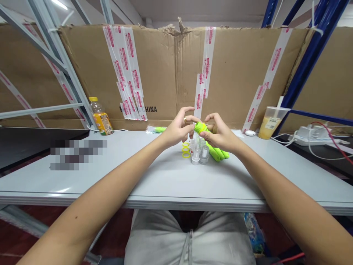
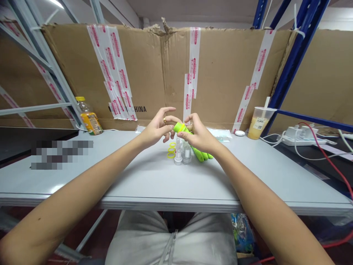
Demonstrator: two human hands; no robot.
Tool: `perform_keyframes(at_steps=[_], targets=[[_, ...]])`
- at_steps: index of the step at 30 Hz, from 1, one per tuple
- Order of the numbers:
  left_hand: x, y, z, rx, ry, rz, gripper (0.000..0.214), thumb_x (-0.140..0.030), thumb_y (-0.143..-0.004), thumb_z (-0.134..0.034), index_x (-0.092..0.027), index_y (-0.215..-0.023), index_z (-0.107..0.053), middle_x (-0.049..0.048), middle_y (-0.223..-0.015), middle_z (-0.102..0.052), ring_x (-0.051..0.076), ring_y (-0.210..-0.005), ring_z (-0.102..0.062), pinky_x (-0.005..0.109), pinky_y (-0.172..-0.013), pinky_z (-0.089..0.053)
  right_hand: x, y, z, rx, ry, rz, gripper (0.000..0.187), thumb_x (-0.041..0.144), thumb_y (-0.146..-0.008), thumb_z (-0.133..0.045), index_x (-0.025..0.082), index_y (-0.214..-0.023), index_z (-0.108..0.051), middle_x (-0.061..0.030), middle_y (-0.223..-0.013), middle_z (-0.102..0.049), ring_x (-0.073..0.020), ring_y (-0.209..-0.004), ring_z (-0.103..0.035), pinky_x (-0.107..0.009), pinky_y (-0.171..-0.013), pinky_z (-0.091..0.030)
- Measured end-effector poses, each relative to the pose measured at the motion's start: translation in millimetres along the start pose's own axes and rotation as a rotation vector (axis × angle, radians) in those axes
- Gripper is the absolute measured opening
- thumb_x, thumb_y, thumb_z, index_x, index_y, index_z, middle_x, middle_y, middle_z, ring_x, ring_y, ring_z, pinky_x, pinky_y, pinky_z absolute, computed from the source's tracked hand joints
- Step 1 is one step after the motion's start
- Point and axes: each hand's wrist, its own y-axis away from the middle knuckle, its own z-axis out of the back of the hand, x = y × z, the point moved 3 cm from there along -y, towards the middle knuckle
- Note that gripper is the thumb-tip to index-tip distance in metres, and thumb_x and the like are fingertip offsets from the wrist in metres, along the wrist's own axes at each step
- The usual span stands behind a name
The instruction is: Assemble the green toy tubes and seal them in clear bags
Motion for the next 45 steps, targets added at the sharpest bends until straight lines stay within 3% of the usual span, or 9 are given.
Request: perform_keyframes(at_steps=[5, 9, 14, 20, 28, 35, 45], targets=[[0.2, 2.5, 0.9, -0.003, 0.065, -0.016, 0.053, -0.032, -0.079, -0.069, -0.022, -0.125, -0.044, 0.0023, -0.099, -0.057, 0.009, -0.063, -0.056, 0.020, -0.044, -0.047, 10.0, 0.7, 1.2, -0.009, -0.090, 0.014, 0.048, 0.051, -0.085, -0.070, 0.027, -0.104, -0.033, 0.0100, -0.063, -0.051, -0.0066, -0.043, -0.038, -0.019, -0.041, -0.028], [-0.5, 3.9, -0.6, 0.013, 0.012, -0.064, 0.048, -0.037, -0.080, -0.074, -0.020, -0.120, -0.054, 0.0070, -0.107, -0.059, 0.011, -0.073, -0.060, 0.019, -0.049, -0.049, 15.4, 2.2, 4.3, 0.008, -0.170, -0.028, 0.045, 0.050, -0.085, -0.070, 0.027, -0.103, -0.036, 0.0100, -0.061, -0.050, -0.0080, -0.042, -0.040, -0.020, -0.039, -0.030], [-3.6, 5.2, -11.1, 0.018, -0.048, -0.141, 0.048, -0.038, -0.079, -0.077, -0.017, -0.117, -0.056, 0.0074, -0.101, -0.064, 0.012, -0.076, -0.062, 0.019, -0.053, -0.051, 14.2, 3.8, 2.4, 0.050, -0.291, -0.088, 0.028, 0.044, -0.093, -0.060, 0.026, -0.102, -0.041, 0.0050, -0.068, -0.056, -0.0097, -0.044, -0.044, -0.021, -0.039, -0.032], [-6.0, 4.3, -12.5, 0.032, 0.016, -0.085, 0.050, -0.045, -0.078, -0.078, -0.016, -0.114, -0.060, 0.0058, -0.092, -0.066, 0.013, -0.070, -0.063, 0.022, -0.053, -0.051, 12.5, 3.3, -0.8, 0.075, -0.310, -0.108, 0.025, 0.041, -0.092, -0.059, 0.025, -0.102, -0.042, 0.0047, -0.069, -0.057, -0.0098, -0.043, -0.045, -0.022, -0.039, -0.033], [-1.8, 2.3, -19.0, 0.050, -0.010, -0.097, 0.045, -0.044, -0.075, -0.081, -0.015, -0.103, -0.059, 0.0036, -0.087, -0.063, 0.012, -0.071, -0.061, 0.021, -0.054, -0.049, 9.8, 4.0, -7.9, 0.053, -0.345, -0.229, 0.023, 0.043, -0.091, -0.054, 0.027, -0.098, -0.038, 0.0071, -0.063, -0.053, -0.0078, -0.037, -0.032, -0.018, -0.033, -0.023], [-7.1, 3.6, -15.4, 0.065, 0.033, -0.098, 0.048, -0.045, -0.081, -0.075, -0.016, -0.116, -0.060, 0.0049, -0.091, -0.064, 0.010, -0.066, -0.059, 0.025, -0.057, -0.052, 17.2, 3.1, -6.8, 0.074, -0.427, -0.225, 0.018, 0.040, -0.090, -0.047, 0.026, -0.096, -0.039, 0.0066, -0.061, -0.052, -0.0087, -0.039, -0.032, -0.019, -0.036, -0.026], [-8.7, 5.6, -17.9, 0.063, -0.013, -0.082, 0.046, -0.041, -0.081, -0.075, -0.015, -0.116, -0.060, 0.0062, -0.094, -0.063, 0.010, -0.071, -0.058, 0.021, -0.056, -0.049, 15.3, 2.1, -8.0, 0.084, -0.397, -0.298, 0.019, 0.042, -0.084, -0.043, 0.025, -0.089, -0.037, 0.0060, -0.055, -0.048, -0.0088, -0.035, -0.028, -0.020, -0.032, -0.023]])
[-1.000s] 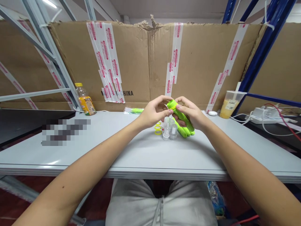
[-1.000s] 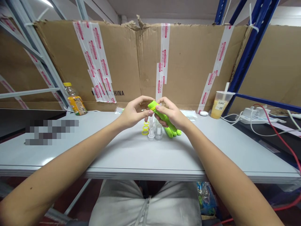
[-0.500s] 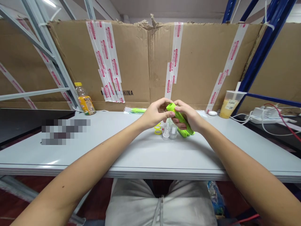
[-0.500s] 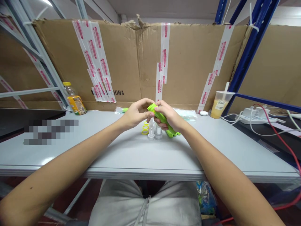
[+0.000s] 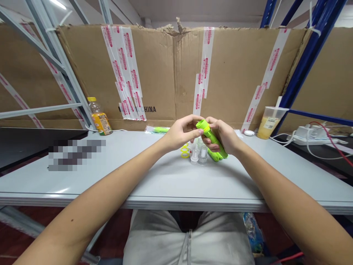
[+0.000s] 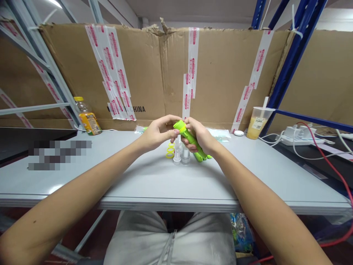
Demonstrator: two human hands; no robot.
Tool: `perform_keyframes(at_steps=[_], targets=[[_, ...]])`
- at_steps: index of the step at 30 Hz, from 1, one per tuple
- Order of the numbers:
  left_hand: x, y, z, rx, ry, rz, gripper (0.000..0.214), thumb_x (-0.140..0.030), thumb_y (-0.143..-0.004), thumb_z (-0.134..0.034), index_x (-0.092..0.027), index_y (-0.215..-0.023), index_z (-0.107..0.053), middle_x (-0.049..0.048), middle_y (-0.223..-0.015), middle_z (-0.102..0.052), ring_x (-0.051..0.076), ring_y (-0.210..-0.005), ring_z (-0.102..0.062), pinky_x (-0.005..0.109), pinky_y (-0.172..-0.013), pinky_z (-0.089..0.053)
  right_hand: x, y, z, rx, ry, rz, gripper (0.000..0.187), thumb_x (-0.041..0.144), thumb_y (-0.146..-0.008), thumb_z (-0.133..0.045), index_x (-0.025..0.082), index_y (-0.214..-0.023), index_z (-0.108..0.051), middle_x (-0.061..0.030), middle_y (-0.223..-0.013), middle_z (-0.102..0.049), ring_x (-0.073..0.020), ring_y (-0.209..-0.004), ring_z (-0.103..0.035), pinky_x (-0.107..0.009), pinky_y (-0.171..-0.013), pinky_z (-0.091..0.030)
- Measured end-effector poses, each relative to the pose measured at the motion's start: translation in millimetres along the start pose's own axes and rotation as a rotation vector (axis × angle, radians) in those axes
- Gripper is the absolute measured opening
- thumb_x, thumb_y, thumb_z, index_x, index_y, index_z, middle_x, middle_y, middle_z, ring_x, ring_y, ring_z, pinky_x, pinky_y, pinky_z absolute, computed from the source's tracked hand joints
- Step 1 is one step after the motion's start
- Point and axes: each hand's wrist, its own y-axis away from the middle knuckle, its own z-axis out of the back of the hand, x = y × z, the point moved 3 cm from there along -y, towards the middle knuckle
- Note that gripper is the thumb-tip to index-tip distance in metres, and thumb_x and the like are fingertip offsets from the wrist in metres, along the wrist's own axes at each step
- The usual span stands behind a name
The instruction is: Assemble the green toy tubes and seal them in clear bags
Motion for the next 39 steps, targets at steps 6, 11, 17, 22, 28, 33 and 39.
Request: perform_keyframes(at_steps=[6, 11, 17, 22, 28, 33, 39], targets=[[-4.6, 1.2, -1.0, -0.010, -0.084, -0.047, 0.041, -0.042, -0.084, -0.072, -0.017, -0.115, -0.062, -0.0004, -0.078, -0.057, 0.009, -0.064, -0.053, 0.020, -0.055, -0.046, 2.9, 3.2, -4.6, -0.111, 0.161, 0.114, 0.019, 0.030, -0.083, -0.053, 0.026, -0.095, -0.039, 0.0072, -0.057, -0.052, -0.0095, -0.037, -0.034, -0.019, -0.034, -0.028], [-6.0, 1.7, -3.1, 0.023, -0.081, -0.041, 0.037, -0.039, -0.080, -0.076, -0.015, -0.105, -0.062, 0.0009, -0.084, -0.060, 0.009, -0.072, -0.058, 0.021, -0.064, -0.048, -0.8, 2.7, -4.2, -0.091, 0.178, 0.147, 0.014, 0.023, -0.080, -0.048, 0.025, -0.089, -0.037, 0.0083, -0.053, -0.049, -0.0092, -0.034, -0.031, -0.020, -0.031, -0.026], [-4.6, 1.0, -1.7, 0.005, -0.043, 0.020, 0.046, -0.045, -0.075, -0.080, -0.013, -0.101, -0.060, 0.0011, -0.078, -0.060, 0.010, -0.063, -0.057, 0.022, -0.052, -0.046, 1.1, 2.2, -2.3, -0.026, 0.140, 0.190, 0.007, 0.025, -0.085, -0.046, 0.023, -0.091, -0.043, 0.0040, -0.058, -0.057, -0.0106, -0.035, -0.039, -0.022, -0.032, -0.028], [-1.3, -0.2, 6.0, -0.186, -0.007, -0.014, 0.046, -0.050, -0.073, -0.080, -0.015, -0.088, -0.055, -0.0023, -0.064, -0.059, 0.008, -0.048, -0.054, 0.021, -0.043, -0.043, 7.4, 3.3, -1.3, -0.083, 0.301, 0.262, 0.027, 0.045, -0.093, -0.058, 0.021, -0.104, -0.051, -0.0010, -0.076, -0.063, -0.0118, -0.050, -0.054, -0.023, -0.041, -0.040], [-4.7, 0.3, 10.3, -0.089, 0.078, -0.003, 0.058, -0.049, -0.078, -0.077, -0.017, -0.120, -0.055, -0.0038, -0.067, -0.057, 0.009, -0.050, -0.054, 0.023, -0.045, -0.046, 8.0, 4.1, 2.7, -0.041, 0.240, 0.275, 0.034, 0.052, -0.092, -0.060, 0.020, -0.098, -0.054, 0.0013, -0.073, -0.058, -0.0078, -0.041, -0.046, -0.022, -0.036, -0.033], [-4.8, 0.1, 11.3, -0.039, -0.014, 0.001, 0.046, -0.046, -0.081, -0.075, -0.017, -0.112, -0.057, -0.0037, -0.067, -0.055, 0.006, -0.049, -0.049, 0.019, -0.043, -0.040, 3.4, 3.5, 5.5, 0.006, 0.186, 0.186, 0.036, 0.054, -0.092, -0.057, 0.018, -0.090, -0.056, 0.0005, -0.068, -0.056, -0.0084, -0.041, -0.044, -0.023, -0.035, -0.033], [-4.2, -0.1, 10.8, -0.015, -0.039, 0.052, 0.044, -0.044, -0.079, -0.076, -0.017, -0.109, -0.056, -0.0020, -0.072, -0.057, 0.007, -0.051, -0.050, 0.020, -0.043, -0.041, 2.3, 3.1, 4.2, -0.028, 0.326, 0.225, 0.040, 0.059, -0.093, -0.054, 0.020, -0.082, -0.053, 0.0016, -0.066, -0.053, -0.0084, -0.039, -0.043, -0.024, -0.034, -0.031]])
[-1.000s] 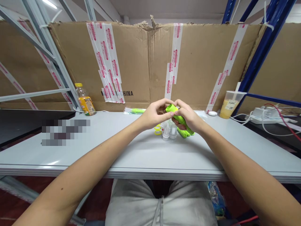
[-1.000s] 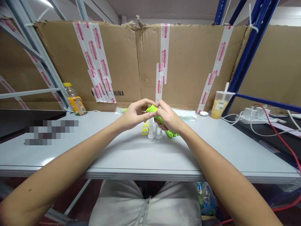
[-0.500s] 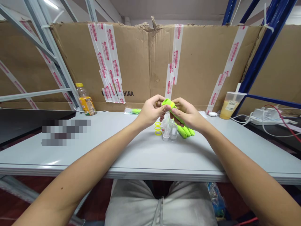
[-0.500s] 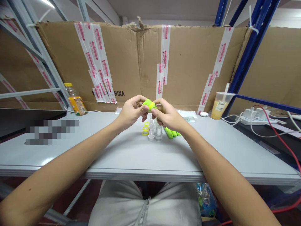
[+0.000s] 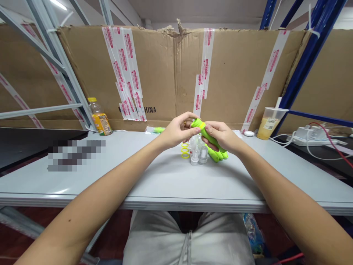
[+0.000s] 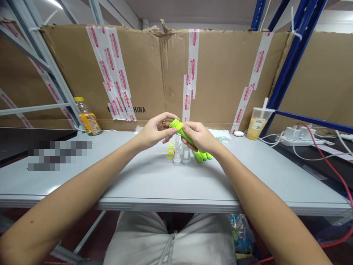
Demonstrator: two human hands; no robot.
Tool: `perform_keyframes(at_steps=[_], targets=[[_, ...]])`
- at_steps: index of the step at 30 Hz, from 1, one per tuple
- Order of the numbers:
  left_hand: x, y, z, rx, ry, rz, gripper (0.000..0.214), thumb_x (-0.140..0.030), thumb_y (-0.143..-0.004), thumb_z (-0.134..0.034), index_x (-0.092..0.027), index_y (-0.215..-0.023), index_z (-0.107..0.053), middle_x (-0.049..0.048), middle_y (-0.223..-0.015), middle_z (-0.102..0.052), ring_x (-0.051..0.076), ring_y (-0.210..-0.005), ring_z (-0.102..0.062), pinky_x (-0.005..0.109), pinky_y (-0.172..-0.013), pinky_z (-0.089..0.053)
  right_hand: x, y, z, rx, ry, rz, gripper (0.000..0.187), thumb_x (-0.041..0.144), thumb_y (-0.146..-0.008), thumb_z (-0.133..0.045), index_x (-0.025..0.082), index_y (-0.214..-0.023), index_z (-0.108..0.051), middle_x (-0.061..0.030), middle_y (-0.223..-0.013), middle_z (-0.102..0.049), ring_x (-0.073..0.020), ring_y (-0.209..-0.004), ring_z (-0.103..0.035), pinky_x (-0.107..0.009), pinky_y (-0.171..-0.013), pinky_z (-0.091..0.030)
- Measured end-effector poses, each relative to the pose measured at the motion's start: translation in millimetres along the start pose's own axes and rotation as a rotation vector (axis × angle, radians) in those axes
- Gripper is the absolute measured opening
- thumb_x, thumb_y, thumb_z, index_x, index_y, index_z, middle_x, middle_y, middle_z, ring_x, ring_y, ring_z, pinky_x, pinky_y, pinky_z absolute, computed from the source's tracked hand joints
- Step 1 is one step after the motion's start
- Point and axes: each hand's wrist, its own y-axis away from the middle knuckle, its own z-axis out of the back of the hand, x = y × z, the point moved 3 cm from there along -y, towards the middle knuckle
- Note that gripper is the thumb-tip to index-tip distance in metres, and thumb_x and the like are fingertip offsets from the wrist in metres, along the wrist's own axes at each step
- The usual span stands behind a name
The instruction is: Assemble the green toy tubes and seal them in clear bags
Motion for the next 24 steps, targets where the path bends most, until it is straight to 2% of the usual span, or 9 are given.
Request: perform_keyframes(at_steps=[6, 12, 15, 18, 20, 22, 24], targets=[[-2.4, 1.8, -0.5, -0.034, -0.043, 0.005, 0.038, -0.045, -0.083, -0.072, -0.018, -0.106, -0.061, -0.0025, -0.068, -0.052, 0.008, -0.052, -0.050, 0.020, -0.043, -0.038, 1.6, -0.9, -1.5, -0.073, 0.219, 0.064, 0.042, 0.060, -0.095, -0.048, 0.020, -0.081, -0.053, -0.0009, -0.069, -0.056, -0.0112, -0.048, -0.047, -0.026, -0.043, -0.037], [1.1, 0.5, -0.9, -0.034, -0.011, 0.030, 0.038, -0.042, -0.078, -0.078, -0.021, -0.100, -0.056, -0.0061, -0.063, -0.050, 0.007, -0.049, -0.046, 0.019, -0.042, -0.034, 3.0, -2.3, 0.2, -0.176, 0.525, 0.253, 0.037, 0.050, -0.097, -0.050, 0.020, -0.076, -0.056, -0.0010, -0.066, -0.054, -0.0144, -0.060, -0.049, -0.026, -0.055, -0.038], [1.8, 0.7, -1.4, 0.015, 0.032, 0.039, 0.046, -0.040, -0.075, -0.080, -0.020, -0.108, -0.054, -0.0037, -0.071, -0.057, 0.006, -0.051, -0.048, 0.019, -0.043, -0.037, 3.0, -2.2, 1.4, -0.189, 0.348, 0.167, 0.041, 0.055, -0.095, -0.051, 0.020, -0.076, -0.055, -0.0009, -0.064, -0.055, -0.0122, -0.050, -0.047, -0.025, -0.045, -0.035], [-0.4, 1.8, -2.0, 0.054, 0.066, 0.029, 0.051, -0.042, -0.078, -0.077, -0.018, -0.118, -0.055, -0.0014, -0.075, -0.058, 0.007, -0.052, -0.050, 0.021, -0.045, -0.041, 1.4, -1.0, 2.4, -0.096, 0.056, 0.009, 0.042, 0.059, -0.093, -0.051, 0.020, -0.077, -0.053, 0.0012, -0.060, -0.053, -0.0095, -0.036, -0.041, -0.024, -0.033, -0.031], [-2.2, 2.4, -1.9, 0.056, 0.070, 0.004, 0.051, -0.043, -0.082, -0.074, -0.018, -0.122, -0.055, -0.0017, -0.073, -0.056, 0.007, -0.052, -0.050, 0.021, -0.045, -0.041, 0.6, 0.1, 3.2, -0.020, -0.096, -0.061, 0.039, 0.058, -0.092, -0.055, 0.020, -0.081, -0.053, 0.0010, -0.063, -0.056, -0.0093, -0.034, -0.041, -0.025, -0.029, -0.032], [-2.8, 2.4, -1.7, 0.048, 0.067, -0.019, 0.050, -0.044, -0.082, -0.074, -0.019, -0.122, -0.056, -0.0020, -0.073, -0.056, 0.007, -0.053, -0.050, 0.020, -0.044, -0.041, -0.1, 0.9, 4.3, 0.020, -0.187, -0.097, 0.036, 0.056, -0.091, -0.058, 0.021, -0.086, -0.053, 0.0004, -0.068, -0.059, -0.0097, -0.034, -0.044, -0.025, -0.028, -0.035], [-1.6, 1.5, -1.2, 0.024, 0.058, -0.020, 0.046, -0.045, -0.080, -0.076, -0.018, -0.113, -0.058, -0.0021, -0.071, -0.056, 0.007, -0.052, -0.049, 0.020, -0.043, -0.040, -0.3, 1.1, 4.9, 0.037, -0.199, -0.101, 0.036, 0.056, -0.092, -0.057, 0.021, -0.090, -0.053, 0.0002, -0.069, -0.060, -0.0099, -0.035, -0.046, -0.024, -0.028, -0.036]])
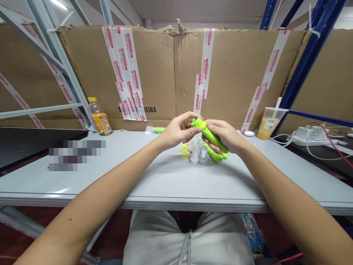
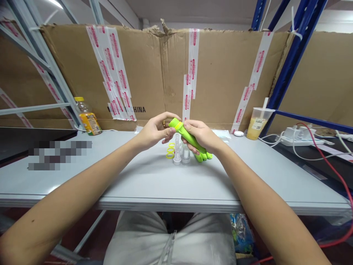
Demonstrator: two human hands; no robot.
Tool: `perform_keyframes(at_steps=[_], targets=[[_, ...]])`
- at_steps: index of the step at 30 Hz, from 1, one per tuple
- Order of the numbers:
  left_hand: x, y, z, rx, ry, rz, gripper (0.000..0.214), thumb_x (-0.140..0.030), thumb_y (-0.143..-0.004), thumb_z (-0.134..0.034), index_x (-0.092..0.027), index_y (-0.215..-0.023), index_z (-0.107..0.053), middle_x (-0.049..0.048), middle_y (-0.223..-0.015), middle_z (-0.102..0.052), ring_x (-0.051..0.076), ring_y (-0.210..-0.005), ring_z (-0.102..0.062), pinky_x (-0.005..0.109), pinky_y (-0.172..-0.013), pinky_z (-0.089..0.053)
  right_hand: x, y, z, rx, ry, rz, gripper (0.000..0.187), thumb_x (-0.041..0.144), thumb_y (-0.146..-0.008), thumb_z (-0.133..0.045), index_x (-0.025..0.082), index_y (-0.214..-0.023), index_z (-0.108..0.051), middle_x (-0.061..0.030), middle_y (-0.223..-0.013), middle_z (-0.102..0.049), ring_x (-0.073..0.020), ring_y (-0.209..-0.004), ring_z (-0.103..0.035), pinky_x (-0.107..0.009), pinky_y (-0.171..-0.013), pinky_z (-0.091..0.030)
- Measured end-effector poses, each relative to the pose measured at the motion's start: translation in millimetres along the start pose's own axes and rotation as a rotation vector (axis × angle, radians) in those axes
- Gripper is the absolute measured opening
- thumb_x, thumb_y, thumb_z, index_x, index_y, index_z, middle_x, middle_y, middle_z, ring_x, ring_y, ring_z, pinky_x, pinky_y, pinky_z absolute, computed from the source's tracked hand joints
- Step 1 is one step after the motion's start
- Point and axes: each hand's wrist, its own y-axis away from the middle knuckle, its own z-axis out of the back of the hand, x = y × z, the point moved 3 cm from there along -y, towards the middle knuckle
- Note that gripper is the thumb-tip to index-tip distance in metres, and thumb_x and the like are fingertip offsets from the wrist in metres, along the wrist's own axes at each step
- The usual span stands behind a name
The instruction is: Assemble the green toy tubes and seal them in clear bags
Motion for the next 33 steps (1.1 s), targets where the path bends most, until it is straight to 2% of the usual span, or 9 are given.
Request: perform_keyframes(at_steps=[3, 5, 7, 11, 18, 22, 27, 33], targets=[[2.9, -1.5, 2.3, -0.072, -0.017, 0.013, 0.043, -0.046, -0.076, -0.079, -0.015, -0.096, -0.058, -0.0027, -0.065, -0.055, 0.006, -0.048, -0.048, 0.019, -0.041, -0.037, 1.6, 0.0, -0.6, -0.006, 0.084, 0.048, 0.036, 0.055, -0.091, -0.059, 0.020, -0.097, -0.055, -0.0002, -0.073, -0.060, -0.0091, -0.041, -0.049, -0.023, -0.031, -0.035], [4.5, -1.7, 3.9, -0.094, -0.016, 0.028, 0.044, -0.047, -0.073, -0.081, -0.015, -0.093, -0.057, -0.0025, -0.063, -0.056, 0.006, -0.047, -0.048, 0.019, -0.041, -0.037, 2.6, 0.1, -1.3, -0.016, 0.162, 0.072, 0.035, 0.052, -0.088, -0.066, 0.020, -0.101, -0.056, -0.0001, -0.076, -0.059, -0.0082, -0.044, -0.049, -0.022, -0.034, -0.035], [5.2, -1.2, 5.0, -0.070, -0.002, 0.040, 0.047, -0.047, -0.073, -0.081, -0.015, -0.098, -0.058, -0.0021, -0.064, -0.057, 0.007, -0.048, -0.049, 0.020, -0.041, -0.038, 3.0, 0.0, -1.7, -0.027, 0.220, 0.083, 0.034, 0.049, -0.087, -0.068, 0.019, -0.100, -0.057, -0.0001, -0.078, -0.058, -0.0072, -0.045, -0.048, -0.022, -0.035, -0.035], [2.9, 0.8, 6.6, -0.027, -0.014, 0.020, 0.050, -0.049, -0.083, -0.071, -0.016, -0.119, -0.059, -0.0029, -0.063, -0.056, 0.009, -0.049, -0.052, 0.021, -0.042, -0.041, 3.7, -0.5, -2.1, -0.031, 0.310, 0.107, 0.034, 0.050, -0.092, -0.062, 0.017, -0.088, -0.058, 0.0009, -0.071, -0.055, -0.0064, -0.044, -0.046, -0.022, -0.038, -0.035], [0.8, 0.1, 1.8, -0.101, -0.094, 0.018, 0.040, -0.044, -0.079, -0.076, -0.015, -0.100, -0.059, -0.0050, -0.060, -0.051, 0.005, -0.045, -0.044, 0.019, -0.041, -0.035, 0.5, -1.3, -4.4, -0.008, 0.360, 0.091, 0.041, 0.056, -0.094, -0.055, 0.018, -0.080, -0.054, 0.0001, -0.072, -0.055, -0.0066, -0.043, -0.046, -0.022, -0.036, -0.032], [4.2, 0.8, 2.4, -0.065, -0.071, 0.021, 0.039, -0.041, -0.080, -0.076, -0.016, -0.103, -0.057, -0.0060, -0.060, -0.050, 0.006, -0.047, -0.045, 0.018, -0.043, -0.038, 0.4, -1.6, -5.3, -0.031, 0.412, 0.119, 0.040, 0.055, -0.094, -0.055, 0.017, -0.080, -0.055, 0.0009, -0.070, -0.053, -0.0066, -0.044, -0.045, -0.023, -0.038, -0.034], [4.4, 2.7, 3.5, -0.021, -0.057, 0.009, 0.038, -0.043, -0.088, -0.065, -0.018, -0.116, -0.057, -0.0037, -0.065, -0.054, 0.008, -0.049, -0.050, 0.020, -0.045, -0.041, 1.9, -1.8, -5.5, -0.034, 0.430, 0.135, 0.041, 0.056, -0.096, -0.050, 0.017, -0.086, -0.058, 0.0002, -0.072, -0.053, -0.0087, -0.048, -0.047, -0.024, -0.042, -0.035], [3.2, 0.4, 0.0, -0.119, -0.137, 0.008, 0.030, -0.044, -0.085, -0.068, -0.018, -0.096, -0.056, -0.0068, -0.055, -0.049, 0.006, -0.042, -0.045, 0.019, -0.041, -0.036, 4.3, -1.7, -7.1, -0.119, 0.803, 0.353, 0.035, 0.043, -0.099, -0.048, 0.016, -0.091, -0.067, 0.0005, -0.071, -0.056, -0.0114, -0.062, -0.046, -0.025, -0.061, -0.036]])
